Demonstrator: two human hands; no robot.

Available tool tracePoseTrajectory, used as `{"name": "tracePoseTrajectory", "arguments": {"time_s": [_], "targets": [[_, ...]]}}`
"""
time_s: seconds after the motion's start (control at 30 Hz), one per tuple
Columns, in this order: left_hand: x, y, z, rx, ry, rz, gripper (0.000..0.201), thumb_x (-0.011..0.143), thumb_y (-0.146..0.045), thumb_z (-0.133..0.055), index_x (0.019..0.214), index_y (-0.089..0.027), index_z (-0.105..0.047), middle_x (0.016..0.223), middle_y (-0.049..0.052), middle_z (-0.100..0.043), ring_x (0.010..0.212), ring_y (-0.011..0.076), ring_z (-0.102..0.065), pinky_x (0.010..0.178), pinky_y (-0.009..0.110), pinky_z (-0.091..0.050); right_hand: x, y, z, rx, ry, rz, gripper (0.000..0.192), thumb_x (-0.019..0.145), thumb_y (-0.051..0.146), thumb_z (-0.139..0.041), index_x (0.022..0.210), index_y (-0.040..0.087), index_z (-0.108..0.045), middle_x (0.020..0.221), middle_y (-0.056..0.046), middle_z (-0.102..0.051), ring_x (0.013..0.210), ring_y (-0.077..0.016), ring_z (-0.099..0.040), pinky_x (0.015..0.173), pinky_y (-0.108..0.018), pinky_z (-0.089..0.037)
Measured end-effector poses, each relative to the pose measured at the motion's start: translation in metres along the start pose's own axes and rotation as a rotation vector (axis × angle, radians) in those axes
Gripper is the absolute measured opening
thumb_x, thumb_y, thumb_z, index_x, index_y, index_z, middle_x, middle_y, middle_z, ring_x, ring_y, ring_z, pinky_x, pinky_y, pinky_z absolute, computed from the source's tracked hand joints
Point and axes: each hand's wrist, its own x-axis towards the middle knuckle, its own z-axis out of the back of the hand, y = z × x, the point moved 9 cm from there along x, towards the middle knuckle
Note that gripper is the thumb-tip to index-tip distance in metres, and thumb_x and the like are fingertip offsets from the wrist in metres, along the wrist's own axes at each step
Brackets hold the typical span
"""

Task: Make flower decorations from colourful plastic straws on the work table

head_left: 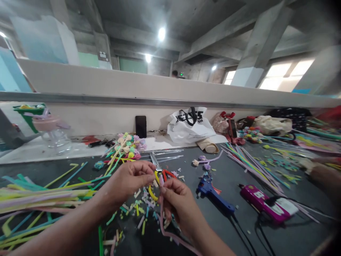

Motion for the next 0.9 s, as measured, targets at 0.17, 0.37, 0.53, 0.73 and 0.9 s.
{"name": "tracePoseTrajectory", "arguments": {"time_s": [0.17,0.37,0.53,0.73,0.9], "targets": [[0.010,0.005,-0.008,0.014,0.036,-0.021,0.007,0.066,-0.021,-0.061,0.062,-0.015,-0.063,0.102,0.006,-0.056,0.093,0.0177,-0.055,0.077,0.027,-0.042,0.000,-0.003,0.001,-0.031,-0.011,-0.026,0.027,0.065,0.033,-0.068,0.066,0.015,-0.047,0.048,0.001,-0.062,0.023,-0.0042,-0.042,0.023,-0.012,-0.029],[0.012,0.019,-0.012,-0.084,0.053,0.065,0.014,0.064,-0.027,-0.062,0.062,-0.014,-0.058,0.090,0.005,-0.059,0.072,0.0145,-0.057,0.062,0.026,-0.047,0.001,-0.006,0.000,-0.077,0.003,-0.034,0.026,0.067,0.033,-0.066,0.063,0.015,-0.048,0.048,0.001,-0.062,0.023,-0.0045,-0.043,0.023,-0.012,-0.029],[0.011,0.025,-0.015,-0.122,0.075,0.084,0.013,0.066,-0.025,-0.061,0.061,-0.013,-0.057,0.079,0.003,-0.060,0.061,0.0100,-0.054,0.057,0.022,-0.045,0.002,-0.008,-0.001,-0.103,0.007,-0.046,0.025,0.068,0.032,-0.065,0.064,0.015,-0.048,0.048,0.001,-0.062,0.023,-0.0041,-0.042,0.023,-0.011,-0.028],[0.009,0.029,-0.014,-0.134,0.052,0.094,0.013,0.066,-0.025,-0.062,0.062,-0.013,-0.059,0.077,0.002,-0.060,0.060,0.0096,-0.053,0.055,0.022,-0.045,0.001,-0.011,-0.001,-0.124,0.004,-0.057,0.026,0.066,0.033,-0.067,0.062,0.015,-0.049,0.045,0.003,-0.059,0.023,-0.0041,-0.042,0.023,-0.012,-0.028],[0.006,0.029,-0.015,-0.151,0.004,0.106,0.013,0.067,-0.025,-0.060,0.064,-0.013,-0.058,0.073,0.002,-0.061,0.061,0.0109,-0.055,0.057,0.023,-0.046,0.001,-0.008,-0.002,-0.126,0.010,-0.046,0.027,0.064,0.035,-0.068,0.063,0.015,-0.050,0.047,0.003,-0.060,0.023,-0.0041,-0.042,0.024,-0.012,-0.028]]}}
